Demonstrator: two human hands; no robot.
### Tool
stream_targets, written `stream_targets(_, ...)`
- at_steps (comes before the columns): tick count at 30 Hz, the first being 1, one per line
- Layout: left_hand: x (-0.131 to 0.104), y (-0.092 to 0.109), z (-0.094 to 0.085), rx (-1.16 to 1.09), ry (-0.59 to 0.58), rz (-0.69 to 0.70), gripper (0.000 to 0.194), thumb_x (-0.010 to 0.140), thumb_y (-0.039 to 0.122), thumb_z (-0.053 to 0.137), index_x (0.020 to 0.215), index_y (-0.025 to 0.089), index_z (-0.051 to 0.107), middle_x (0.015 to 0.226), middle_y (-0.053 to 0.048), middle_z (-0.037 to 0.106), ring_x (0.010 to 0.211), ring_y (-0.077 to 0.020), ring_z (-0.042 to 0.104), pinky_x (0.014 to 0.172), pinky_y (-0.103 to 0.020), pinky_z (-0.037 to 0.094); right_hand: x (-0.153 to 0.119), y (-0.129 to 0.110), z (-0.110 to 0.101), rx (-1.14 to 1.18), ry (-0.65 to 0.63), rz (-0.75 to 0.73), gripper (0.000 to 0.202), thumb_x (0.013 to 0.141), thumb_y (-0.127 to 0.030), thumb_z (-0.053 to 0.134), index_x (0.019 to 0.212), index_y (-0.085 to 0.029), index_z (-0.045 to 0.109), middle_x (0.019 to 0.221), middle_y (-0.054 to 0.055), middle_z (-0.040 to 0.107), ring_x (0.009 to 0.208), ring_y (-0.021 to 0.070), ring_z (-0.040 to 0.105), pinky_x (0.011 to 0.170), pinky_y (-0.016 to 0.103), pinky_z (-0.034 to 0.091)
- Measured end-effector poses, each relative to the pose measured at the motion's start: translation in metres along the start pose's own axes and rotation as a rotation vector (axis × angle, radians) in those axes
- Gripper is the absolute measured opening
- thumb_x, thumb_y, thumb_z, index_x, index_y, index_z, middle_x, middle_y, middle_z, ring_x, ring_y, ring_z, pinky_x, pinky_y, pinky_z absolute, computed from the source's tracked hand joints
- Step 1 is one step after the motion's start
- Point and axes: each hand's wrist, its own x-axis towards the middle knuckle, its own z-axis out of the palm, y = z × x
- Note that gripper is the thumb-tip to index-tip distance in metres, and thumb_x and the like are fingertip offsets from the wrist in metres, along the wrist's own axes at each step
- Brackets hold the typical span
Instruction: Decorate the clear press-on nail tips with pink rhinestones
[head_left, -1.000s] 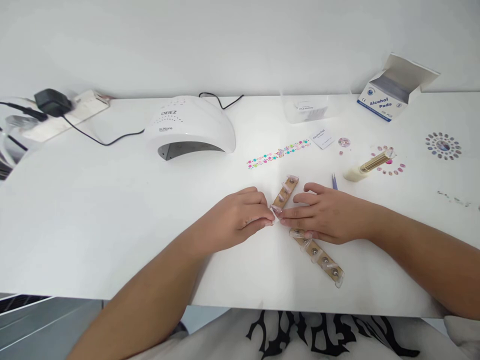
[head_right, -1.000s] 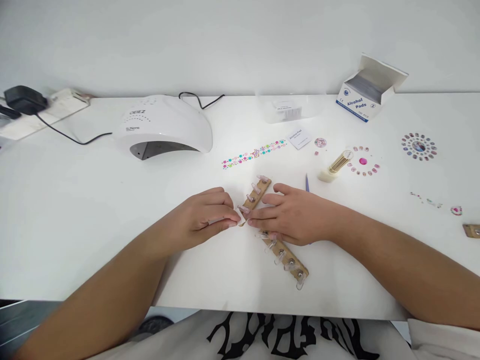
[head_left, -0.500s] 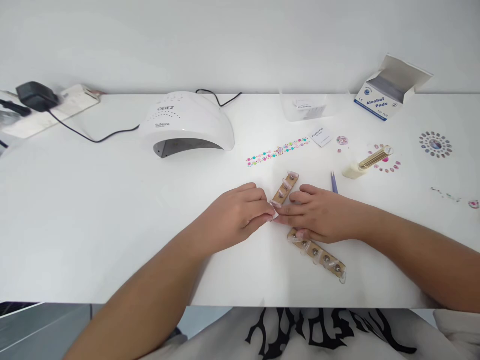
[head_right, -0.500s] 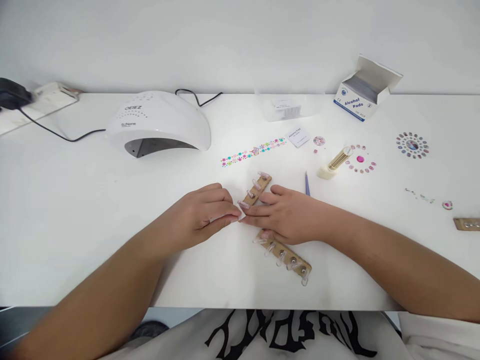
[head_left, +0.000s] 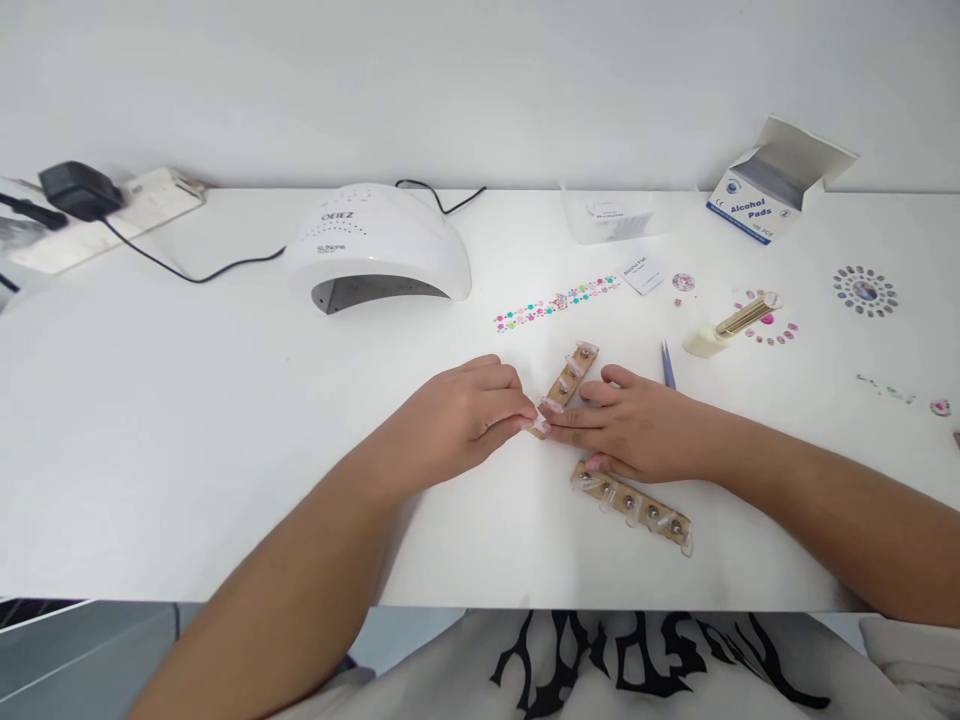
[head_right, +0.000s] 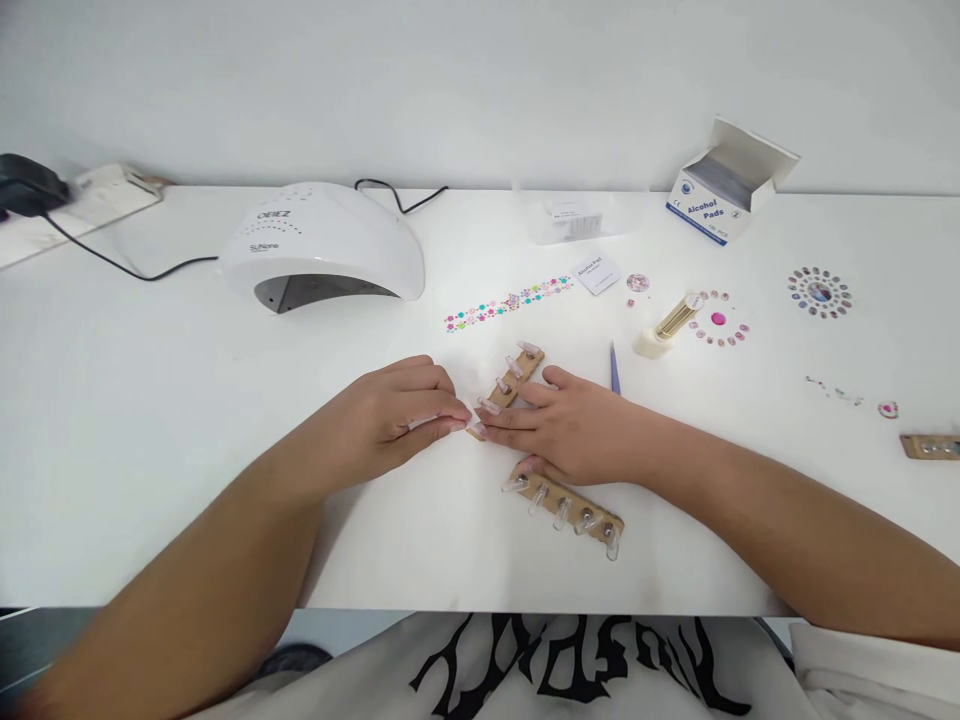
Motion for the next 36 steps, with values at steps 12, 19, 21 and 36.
stream_targets(12, 0.003, 0.001, 0.002, -0.038, 0.015, 0.046, 0.022, 0.096, 0.021, 0.049, 0.086, 0.018, 0.069, 0.076, -0.004, 0.061, 0.073, -0.0147, 0.051, 0.064, -0.026, 0.043, -0.001, 0.001, 0.003, 0.014, 0.024, -0.011, 0.047, 0.095, -0.017, 0.044, 0.142, -0.015, 0.045, 0.143, 0.005, 0.054, 0.112, 0.0243, 0.047, 0.084, 0.038, 0.034)
stream_targets(19, 0.0, -0.005, -0.002, -0.157, 0.035, -0.013, 0.019, 0.094, 0.021, 0.051, 0.088, 0.019, 0.069, 0.078, -0.003, 0.061, 0.075, -0.014, 0.055, 0.065, -0.026, 0.045, -0.002, 0.0, 0.004, -0.001, 0.044, -0.006, 0.049, 0.094, -0.013, 0.043, 0.143, -0.015, 0.044, 0.147, 0.002, 0.049, 0.116, 0.0246, 0.046, 0.085, 0.038, 0.034)
stream_targets(21, -0.002, -0.006, -0.004, -0.251, 0.092, -0.07, 0.016, 0.093, 0.024, 0.055, 0.088, 0.019, 0.069, 0.078, -0.003, 0.06, 0.072, -0.0128, 0.055, 0.062, -0.025, 0.044, -0.002, 0.0, 0.005, -0.017, 0.043, -0.013, 0.049, 0.093, -0.013, 0.042, 0.143, -0.015, 0.044, 0.149, 0.002, 0.047, 0.12, 0.0254, 0.045, 0.086, 0.038, 0.034)
stream_targets(36, 0.007, -0.038, 0.017, -0.33, 0.369, -0.441, 0.017, 0.081, 0.035, 0.062, 0.087, 0.02, 0.063, 0.071, 0.002, 0.051, 0.068, -0.0131, 0.046, 0.064, -0.025, 0.038, -0.008, 0.012, 0.005, 0.008, 0.067, -0.122, 0.049, 0.093, -0.011, 0.041, 0.141, -0.016, 0.046, 0.144, 0.003, 0.053, 0.121, 0.0208, 0.049, 0.093, 0.039, 0.038)
